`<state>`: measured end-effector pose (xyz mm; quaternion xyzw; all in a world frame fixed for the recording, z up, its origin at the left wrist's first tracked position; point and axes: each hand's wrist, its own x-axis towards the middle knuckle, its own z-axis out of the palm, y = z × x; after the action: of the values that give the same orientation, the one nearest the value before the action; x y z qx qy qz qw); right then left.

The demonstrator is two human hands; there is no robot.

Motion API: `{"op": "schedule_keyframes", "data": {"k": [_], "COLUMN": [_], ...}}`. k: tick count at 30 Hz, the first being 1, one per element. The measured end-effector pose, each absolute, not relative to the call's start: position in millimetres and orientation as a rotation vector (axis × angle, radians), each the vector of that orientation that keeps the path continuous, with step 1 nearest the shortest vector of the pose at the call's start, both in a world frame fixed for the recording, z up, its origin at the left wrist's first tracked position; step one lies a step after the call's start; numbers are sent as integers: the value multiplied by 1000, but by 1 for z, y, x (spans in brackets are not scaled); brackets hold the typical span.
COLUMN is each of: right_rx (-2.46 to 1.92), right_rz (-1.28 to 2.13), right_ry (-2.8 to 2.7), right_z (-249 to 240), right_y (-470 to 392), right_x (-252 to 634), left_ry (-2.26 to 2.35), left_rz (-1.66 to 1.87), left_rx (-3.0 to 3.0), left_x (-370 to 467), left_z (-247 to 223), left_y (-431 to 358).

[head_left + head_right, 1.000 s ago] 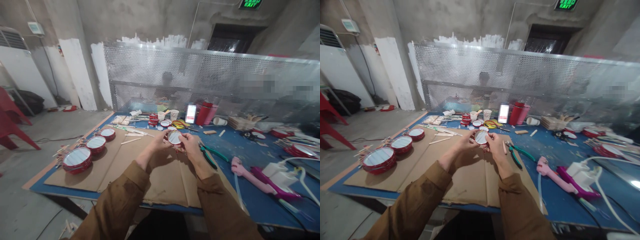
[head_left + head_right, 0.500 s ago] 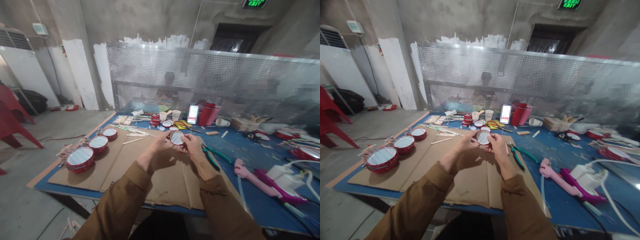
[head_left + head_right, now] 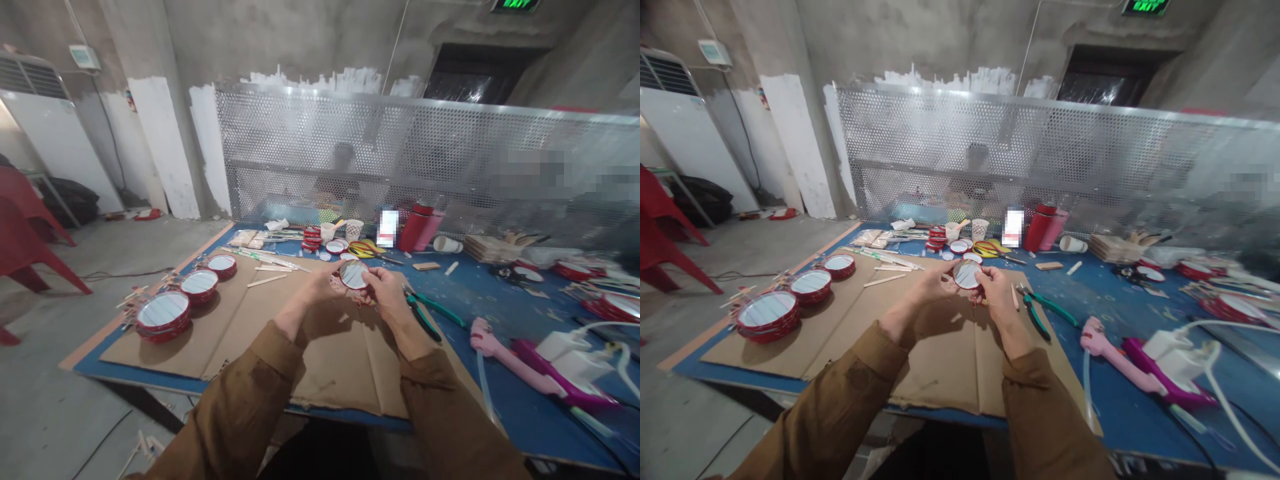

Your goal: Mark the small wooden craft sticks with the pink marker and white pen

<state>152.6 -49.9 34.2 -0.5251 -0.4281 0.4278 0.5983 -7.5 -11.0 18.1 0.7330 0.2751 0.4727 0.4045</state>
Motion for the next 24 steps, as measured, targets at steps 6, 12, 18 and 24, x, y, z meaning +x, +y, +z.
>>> {"op": "schedule_keyframes", "data": {"k": [6,12,18,24], "right_rx": [-1210,-1200,-1204,-1205], "right_rz": [991,1001,1006,1011], "right_ry": [-989,-1001,-1012,-1013], "right_z": [36,36,33,32], "right_y": [-51,-51,-48,-47], "right_x": [152,152,154,153], "left_ry": [765,833,853,878], "left_rz": [1232,1297,1260,1276], "left_rx": [1991,2084,2109,2081], "left_x": [-9,-9,-13,-13], "left_z": [12,10,12,11], "left_y": [-8,-6,-7,-7]}}
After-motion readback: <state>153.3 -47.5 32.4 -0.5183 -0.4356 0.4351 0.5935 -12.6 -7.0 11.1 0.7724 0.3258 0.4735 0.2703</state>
